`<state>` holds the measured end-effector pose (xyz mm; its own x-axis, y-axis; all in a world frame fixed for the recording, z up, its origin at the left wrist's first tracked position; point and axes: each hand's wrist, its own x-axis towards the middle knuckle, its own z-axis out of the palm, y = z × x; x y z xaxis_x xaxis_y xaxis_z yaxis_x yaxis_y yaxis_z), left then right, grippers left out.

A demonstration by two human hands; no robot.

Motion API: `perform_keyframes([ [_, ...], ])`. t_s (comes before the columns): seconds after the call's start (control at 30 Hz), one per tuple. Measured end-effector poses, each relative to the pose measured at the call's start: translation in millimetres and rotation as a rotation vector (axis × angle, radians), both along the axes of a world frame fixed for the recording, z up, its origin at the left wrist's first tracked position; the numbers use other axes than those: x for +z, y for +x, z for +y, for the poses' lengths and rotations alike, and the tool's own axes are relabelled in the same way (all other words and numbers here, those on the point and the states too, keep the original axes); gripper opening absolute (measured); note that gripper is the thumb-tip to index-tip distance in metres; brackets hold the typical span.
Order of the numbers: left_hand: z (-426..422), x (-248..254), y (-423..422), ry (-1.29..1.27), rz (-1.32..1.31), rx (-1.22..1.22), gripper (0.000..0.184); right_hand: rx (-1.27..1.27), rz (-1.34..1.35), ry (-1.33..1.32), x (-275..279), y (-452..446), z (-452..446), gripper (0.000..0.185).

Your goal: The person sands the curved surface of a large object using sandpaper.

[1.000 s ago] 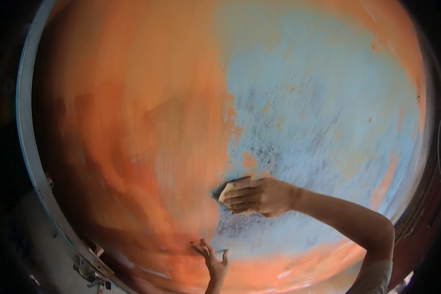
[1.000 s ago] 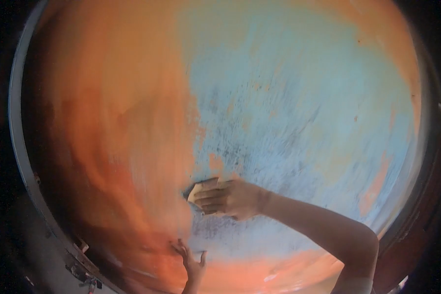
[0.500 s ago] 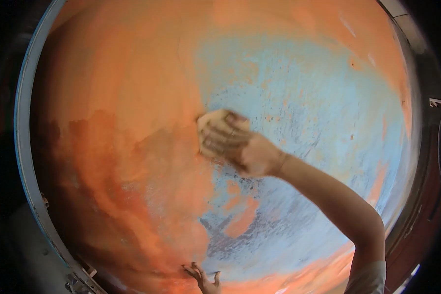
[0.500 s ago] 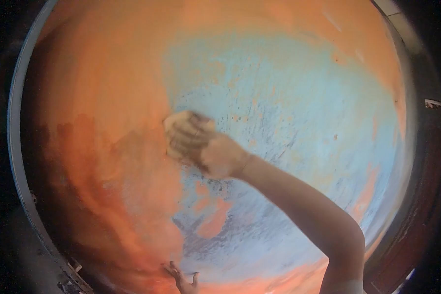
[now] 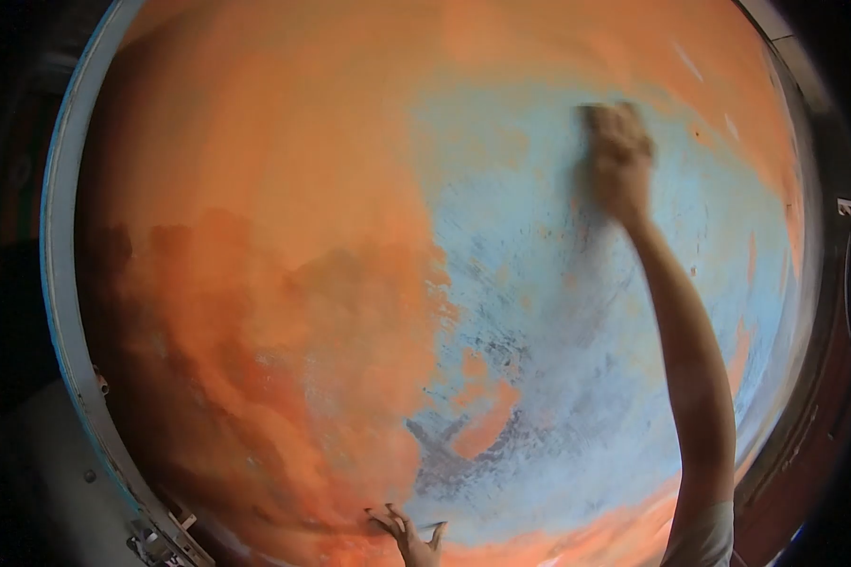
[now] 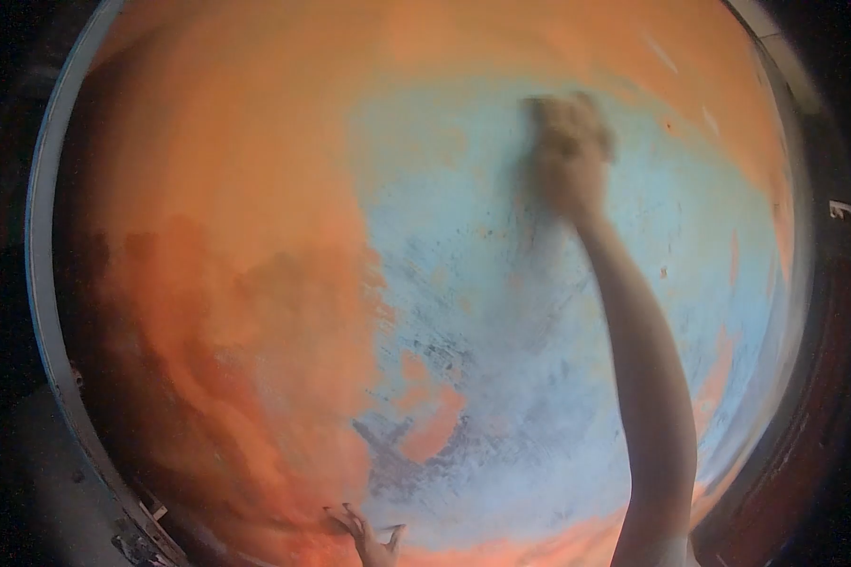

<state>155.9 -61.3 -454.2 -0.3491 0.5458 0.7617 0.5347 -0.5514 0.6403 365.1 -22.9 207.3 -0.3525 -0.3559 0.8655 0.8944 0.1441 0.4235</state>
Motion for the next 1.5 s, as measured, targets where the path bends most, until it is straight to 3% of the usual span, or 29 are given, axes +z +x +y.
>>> perform_keyframes([
  [0.03, 3.2, -4.0, 1.9, 0.005, 0.006, 0.005, 0.111, 0.185, -0.096, -0.425, -28.5, -41.4, -5.3, 0.048],
  [0.07, 6.7, -8.1, 2.7, 0.016, 0.013, 0.013, 0.112, 0.036, -0.43, -0.252, -52.0, -70.1, -3.3, 0.056],
  [0.1, 12.0, -13.7, 4.6, 0.014, 0.01, 0.022, 0.112, -0.171, -0.624, -0.294, -86.2, -106.8, -20.8, 0.059],
  [0.13, 13.2, -17.6, 4.7, 0.08, 0.047, 0.041, 0.112, 0.051, -0.793, -0.657, -105.9, -115.4, -23.3, 0.053],
  [0.2, 5.3, -10.9, 6.8, 0.063, 0.048, 0.028, 0.112, 0.106, -0.78, -0.528, -112.1, -113.8, -7.6, 0.05],
  [0.27, 2.8, -5.1, 6.7, 0.047, 0.027, 0.021, 0.112, 0.139, -0.842, -0.384, -56.3, -96.0, -6.1, 0.047],
  [0.33, 1.6, -1.0, 6.6, 0.035, 0.017, 0.019, 0.112, -0.057, -0.446, -0.102, 10.5, -71.3, 5.4, 0.045],
  [0.37, 1.3, -0.3, 6.1, 0.034, 0.015, 0.017, 0.112, 0.179, -0.143, -0.345, 33.9, -68.6, -4.4, 0.045],
  [0.43, 3.4, 2.4, 4.0, 0.032, 0.01, 0.022, 0.112, 0.422, 0.164, -0.573, 49.6, -76.4, -5.9, 0.046],
  [0.5, 2.5, 2.2, 8.1, 0.025, 0.004, 0.021, 0.112, 0.072, -0.055, 0.118, 45.2, -95.3, 22.6, 0.042],
  [0.57, 3.7, 0.4, 9.2, 0.025, 0.009, 0.019, 0.112, 0.275, -0.347, -0.135, 12.4, -121.3, 8.7, 0.036],
  [0.6, 4.1, -0.8, 10.7, 0.026, 0.015, 0.019, 0.112, 0.191, -0.492, -0.036, -10.6, -132.5, 10.0, 0.036],
  [0.63, 4.0, -2.2, 12.4, 0.029, 0.014, 0.02, 0.112, 0.024, -0.597, -0.185, -37.4, -138.8, -5.8, 0.038],
  [0.67, 3.5, -2.4, 13.4, 0.03, 0.017, 0.021, 0.112, 0.175, -0.545, -0.404, -55.3, -146.6, -1.0, 0.04],
  [0.73, 1.9, -3.6, 12.1, 0.025, 0.02, 0.016, 0.112, 0.132, -0.665, -0.466, -44.1, -131.5, -10.5, 0.039],
  [0.8, 1.9, -0.3, 10.6, 0.026, 0.021, 0.014, 0.112, -0.012, -0.684, -0.27, -14.1, -104.5, -8.6, 0.04],
  [0.87, 0.1, 2.6, 8.4, 0.022, 0.011, 0.013, 0.112, -0.022, -0.369, -0.286, 26.5, -71.6, -11.7, 0.04],
  [0.93, -1.4, 5.0, 2.9, 0.018, 0.01, 0.018, 0.112, 0.205, 0.133, -0.216, 58.9, -55.9, -12.9, 0.038],
  [0.97, -0.9, 6.6, 1.8, 0.02, 0.012, 0.025, 0.112, 0.215, 0.126, -0.214, 61.1, -62.1, -5.7, 0.038],
  [1.03, -1.8, 5.5, 3.0, 0.02, 0.009, 0.029, 0.112, -0.088, 0.233, -0.011, 56.3, -78.1, 8.4, 0.035],
  [1.07, -2.2, 4.7, 2.8, 0.024, 0.013, 0.027, 0.112, 0.41, 0.129, -0.376, 37.1, -99.4, -9.0, 0.035],
  [1.1, -0.6, 1.4, 2.5, 0.035, 0.021, 0.023, 0.112, 0.325, -0.25, -0.054, 32.7, -103.8, 16.0, 0.034],
  [1.13, 0.7, -2.9, 3.1, 0.049, 0.034, 0.029, 0.112, 0.276, -0.313, -0.33, 6.5, -120.1, 11.6, 0.033],
  [1.17, 1.1, -7.3, 2.9, 0.059, 0.047, 0.031, 0.112, 0.13, -0.604, -0.264, -14.7, -137.3, 1.6, 0.036],
  [1.2, 4.1, -7.3, 4.4, 0.073, 0.05, 0.031, 0.112, 0.019, -0.73, -0.333, -56.6, -150.6, -11.3, 0.04],
  [1.3, -19.5, 28.3, 3.6, -0.11, -0.047, -0.026, 0.113, 0.264, -0.823, -0.564, -129.4, -136.0, -11.9, 0.058],
  [1.37, -25.3, 43.0, 1.4, -0.227, -0.123, -0.067, 0.112, 0.125, -0.951, -0.531, -171.2, -114.9, -19.8, 0.056],
  [1.43, -24.7, 40.2, 2.3, -0.177, -0.109, -0.075, 0.115, 0.109, -1.062, -0.79, -224.3, -101.8, -42.3, 0.048],
  [1.5, -24.0, 42.3, 2.6, -0.191, -0.072, -0.051, 0.116, 0.255, -1.096, -0.789, -302.4, -78.6, -23.0, 0.045],
])
